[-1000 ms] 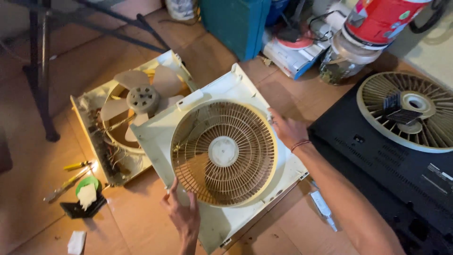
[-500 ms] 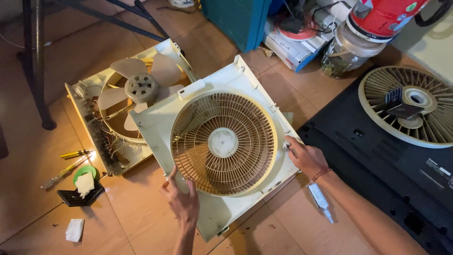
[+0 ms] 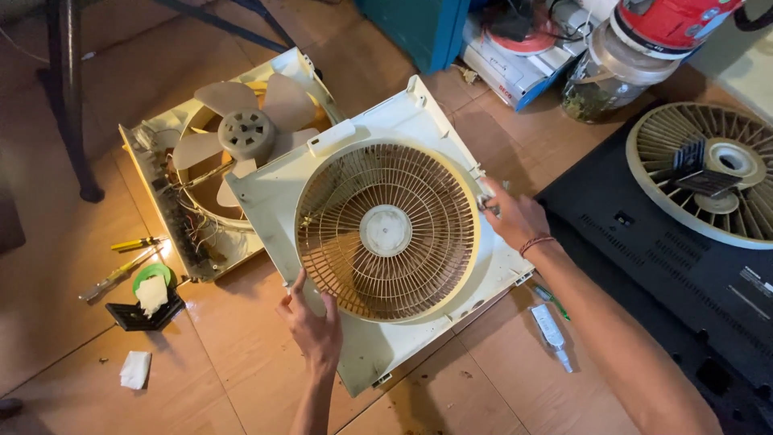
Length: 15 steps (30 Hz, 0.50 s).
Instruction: Cleaning the plastic housing of a disassembled electric fan using a cloth and a brush.
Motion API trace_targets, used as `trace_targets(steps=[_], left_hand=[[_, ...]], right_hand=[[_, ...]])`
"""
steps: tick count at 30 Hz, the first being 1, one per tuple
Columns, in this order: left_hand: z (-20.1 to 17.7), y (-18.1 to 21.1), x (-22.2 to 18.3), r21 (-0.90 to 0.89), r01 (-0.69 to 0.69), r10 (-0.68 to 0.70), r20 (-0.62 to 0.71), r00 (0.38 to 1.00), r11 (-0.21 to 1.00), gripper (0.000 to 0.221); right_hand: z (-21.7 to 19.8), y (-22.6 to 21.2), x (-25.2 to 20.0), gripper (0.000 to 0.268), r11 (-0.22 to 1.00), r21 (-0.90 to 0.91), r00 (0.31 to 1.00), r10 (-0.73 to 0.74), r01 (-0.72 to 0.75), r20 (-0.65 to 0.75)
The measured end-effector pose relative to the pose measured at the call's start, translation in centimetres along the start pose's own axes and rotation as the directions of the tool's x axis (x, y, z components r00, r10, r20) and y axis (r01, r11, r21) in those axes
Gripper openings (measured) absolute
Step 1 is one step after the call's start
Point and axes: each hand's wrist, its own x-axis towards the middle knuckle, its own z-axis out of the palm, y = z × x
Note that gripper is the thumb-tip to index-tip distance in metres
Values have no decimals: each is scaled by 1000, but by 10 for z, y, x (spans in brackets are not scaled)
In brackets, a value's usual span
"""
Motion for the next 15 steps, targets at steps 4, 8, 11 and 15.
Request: trace_targets(steps=[4, 8, 11, 15], left_hand=[[-1, 4, 1, -17, 31, -31, 3, 1000, 999, 65], [0, 4, 3, -8, 32, -32, 4, 999, 999, 67], [0, 4, -1, -46, 12, -12, 6, 1000, 999, 65], [-10, 20, -3, -118, 16, -17, -12, 1000, 993, 61]], right_hand=[[17, 9, -27, 54, 977, -42, 958, -214, 210, -190], [12, 34, -50, 57, 951, -145, 954, -288, 274, -80], [8, 49, -65, 60, 930, -281, 971, -227, 238, 71], [-23, 35, -71, 61, 989, -95, 945, -75, 110, 318]])
